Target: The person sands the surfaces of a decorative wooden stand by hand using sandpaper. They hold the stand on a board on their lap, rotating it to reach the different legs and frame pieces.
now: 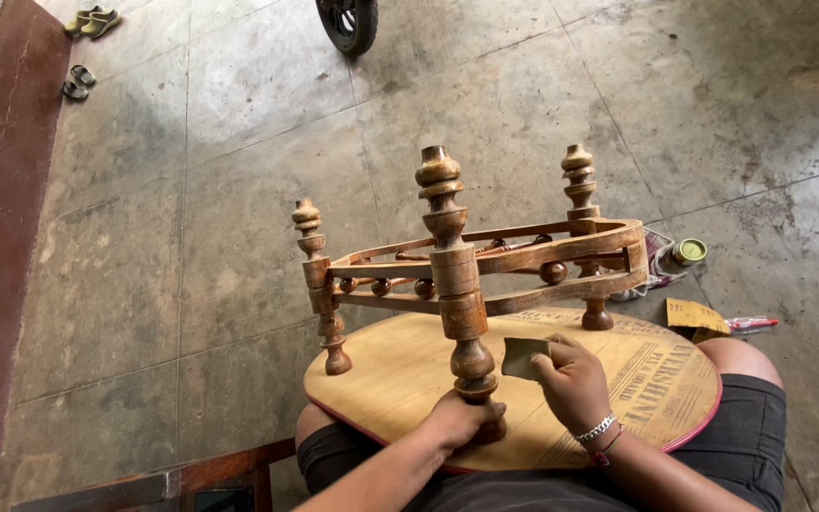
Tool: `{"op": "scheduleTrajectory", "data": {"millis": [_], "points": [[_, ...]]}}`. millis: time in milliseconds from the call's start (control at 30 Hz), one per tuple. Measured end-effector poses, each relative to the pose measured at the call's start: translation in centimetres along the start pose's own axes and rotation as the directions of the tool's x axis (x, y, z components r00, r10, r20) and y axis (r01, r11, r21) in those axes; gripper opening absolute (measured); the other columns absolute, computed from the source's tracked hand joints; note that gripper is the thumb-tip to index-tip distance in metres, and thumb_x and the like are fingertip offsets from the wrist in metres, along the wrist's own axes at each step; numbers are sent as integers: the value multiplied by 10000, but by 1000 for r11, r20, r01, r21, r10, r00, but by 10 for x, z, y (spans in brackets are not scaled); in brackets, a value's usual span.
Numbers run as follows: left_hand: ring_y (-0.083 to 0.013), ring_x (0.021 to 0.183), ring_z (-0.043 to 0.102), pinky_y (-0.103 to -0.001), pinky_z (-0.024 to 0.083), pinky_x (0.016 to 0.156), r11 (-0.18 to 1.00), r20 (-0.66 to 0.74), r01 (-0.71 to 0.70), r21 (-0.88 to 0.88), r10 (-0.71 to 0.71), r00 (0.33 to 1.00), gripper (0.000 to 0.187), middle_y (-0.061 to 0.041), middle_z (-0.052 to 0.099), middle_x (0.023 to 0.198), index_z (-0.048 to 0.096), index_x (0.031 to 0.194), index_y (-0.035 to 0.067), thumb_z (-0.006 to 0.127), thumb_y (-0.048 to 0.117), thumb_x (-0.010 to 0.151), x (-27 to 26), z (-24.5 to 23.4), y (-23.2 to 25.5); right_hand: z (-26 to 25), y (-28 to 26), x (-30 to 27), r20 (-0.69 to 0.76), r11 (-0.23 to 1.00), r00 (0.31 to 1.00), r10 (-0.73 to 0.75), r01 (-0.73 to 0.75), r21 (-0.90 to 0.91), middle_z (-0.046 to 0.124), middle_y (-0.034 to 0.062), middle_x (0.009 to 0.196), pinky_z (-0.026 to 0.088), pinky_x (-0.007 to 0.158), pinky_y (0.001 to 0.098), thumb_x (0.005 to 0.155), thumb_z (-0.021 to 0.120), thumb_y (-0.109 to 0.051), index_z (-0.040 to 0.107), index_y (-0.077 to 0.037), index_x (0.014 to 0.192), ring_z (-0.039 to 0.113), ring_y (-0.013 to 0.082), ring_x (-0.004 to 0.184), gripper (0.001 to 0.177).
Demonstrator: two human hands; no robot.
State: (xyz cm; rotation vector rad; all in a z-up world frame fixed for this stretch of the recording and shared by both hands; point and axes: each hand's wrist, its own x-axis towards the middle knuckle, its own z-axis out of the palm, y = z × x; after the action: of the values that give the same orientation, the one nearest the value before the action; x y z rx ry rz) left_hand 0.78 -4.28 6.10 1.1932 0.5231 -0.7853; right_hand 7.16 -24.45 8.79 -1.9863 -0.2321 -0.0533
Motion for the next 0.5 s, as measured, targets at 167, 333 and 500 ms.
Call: {"op": "scheduleTrajectory", "data": {"millis": [167, 333, 500], "points": [[-172, 1191, 607, -331, 463, 1065, 995, -257, -22, 98, 47, 965, 488, -81, 653, 1259, 487, 1369, 66, 673, 159, 927, -39, 15, 23, 4, -12, 6, 116, 965, 962, 247, -233, -125, 651, 149, 699, 511, 587, 382, 865, 691, -158, 588, 17, 710, 616, 250, 594, 255], [-223, 1283, 562, -374, 425, 1124, 943, -248, -235, -235, 175, 953, 624, -123, 627, 1327, 419, 1433, 33, 685, 197, 894, -65, 25, 27, 7, -46, 6, 404, 973, 886, 227, -229, -44, 730, 113, 769, 564, 637, 376, 796, 699, -153, 732, -135, 1082, 724, 247, 642, 288], [-154, 1317, 469, -385, 416, 1137, 936, -552, -322, -142, 194, 811, 788, -20, 484, 1368, 277, 1473, 151, 758, 248, 856, -41, 17, 33, 9, -49, 9, 426, 978, 889, 168, -96, -185, 704, 124, 755, 561, 640, 407, 799, 717, -165, 715, -77, 896, 689, 301, 668, 131]]}}
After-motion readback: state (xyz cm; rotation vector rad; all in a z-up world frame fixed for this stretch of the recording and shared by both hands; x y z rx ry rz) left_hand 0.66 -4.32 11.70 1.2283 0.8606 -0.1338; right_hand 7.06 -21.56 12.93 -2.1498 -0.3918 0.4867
